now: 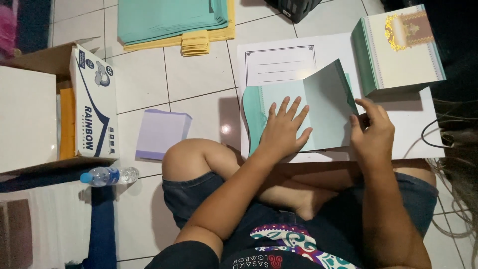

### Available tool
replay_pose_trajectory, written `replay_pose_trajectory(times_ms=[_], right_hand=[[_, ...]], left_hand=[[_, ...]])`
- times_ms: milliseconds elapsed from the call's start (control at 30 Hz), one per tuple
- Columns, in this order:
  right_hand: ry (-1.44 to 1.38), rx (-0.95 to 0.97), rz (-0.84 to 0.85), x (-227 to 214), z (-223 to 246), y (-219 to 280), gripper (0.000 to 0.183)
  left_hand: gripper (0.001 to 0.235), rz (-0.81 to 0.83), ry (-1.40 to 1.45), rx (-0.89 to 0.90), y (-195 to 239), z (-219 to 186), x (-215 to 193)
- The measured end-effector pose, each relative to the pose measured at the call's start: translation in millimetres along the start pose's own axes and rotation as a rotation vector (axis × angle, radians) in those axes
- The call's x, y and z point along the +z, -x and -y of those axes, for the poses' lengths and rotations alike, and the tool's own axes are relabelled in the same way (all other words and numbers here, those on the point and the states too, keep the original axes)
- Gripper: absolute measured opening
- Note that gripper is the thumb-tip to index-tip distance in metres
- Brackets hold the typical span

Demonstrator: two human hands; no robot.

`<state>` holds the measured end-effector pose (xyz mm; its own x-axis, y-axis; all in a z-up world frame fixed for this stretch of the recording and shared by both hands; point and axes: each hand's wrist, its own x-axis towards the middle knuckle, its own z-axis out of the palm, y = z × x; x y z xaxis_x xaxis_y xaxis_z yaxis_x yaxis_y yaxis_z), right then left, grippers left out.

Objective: Folding paper invitations and stacking them neatly on a workspace.

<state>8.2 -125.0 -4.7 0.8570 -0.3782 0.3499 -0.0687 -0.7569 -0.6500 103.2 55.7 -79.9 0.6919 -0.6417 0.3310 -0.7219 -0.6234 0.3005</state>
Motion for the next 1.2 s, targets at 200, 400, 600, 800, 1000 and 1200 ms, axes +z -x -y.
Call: replay_pose_trajectory(times_ms=[200, 400, 600, 800, 1000, 1200], right_hand=[[-0.174, 0.03, -0.057, -1, 3, 6, 0.034], [-0.56, 0.126, 0.225, 36, -43, 7, 0.058], [0.019, -0.194, 0.336, 40, 22, 12, 0.037], [0.388, -0.31, 0.334, 35, 49, 16, 0.038], [0.483, -0.345, 0.315, 44, 42, 16, 0.039], [0.508, -0.463, 0.253, 95, 4, -33, 0.045]], left_hand=[[0.06, -0.018, 0.008, 0.009, 1, 3, 5], [0.04, -0.008, 0.117, -0.05, -1, 9, 4], [0.08, -0.044, 1.032, -0.477, 5, 25, -12], [0.082, -0.146, 0.424, -0.238, 1, 19, -49], [0.055, 0.102, -0.014, -0.206, 1, 16, -17], [0.056, 0.142, -0.066, -0.188, 0, 15, -20]])
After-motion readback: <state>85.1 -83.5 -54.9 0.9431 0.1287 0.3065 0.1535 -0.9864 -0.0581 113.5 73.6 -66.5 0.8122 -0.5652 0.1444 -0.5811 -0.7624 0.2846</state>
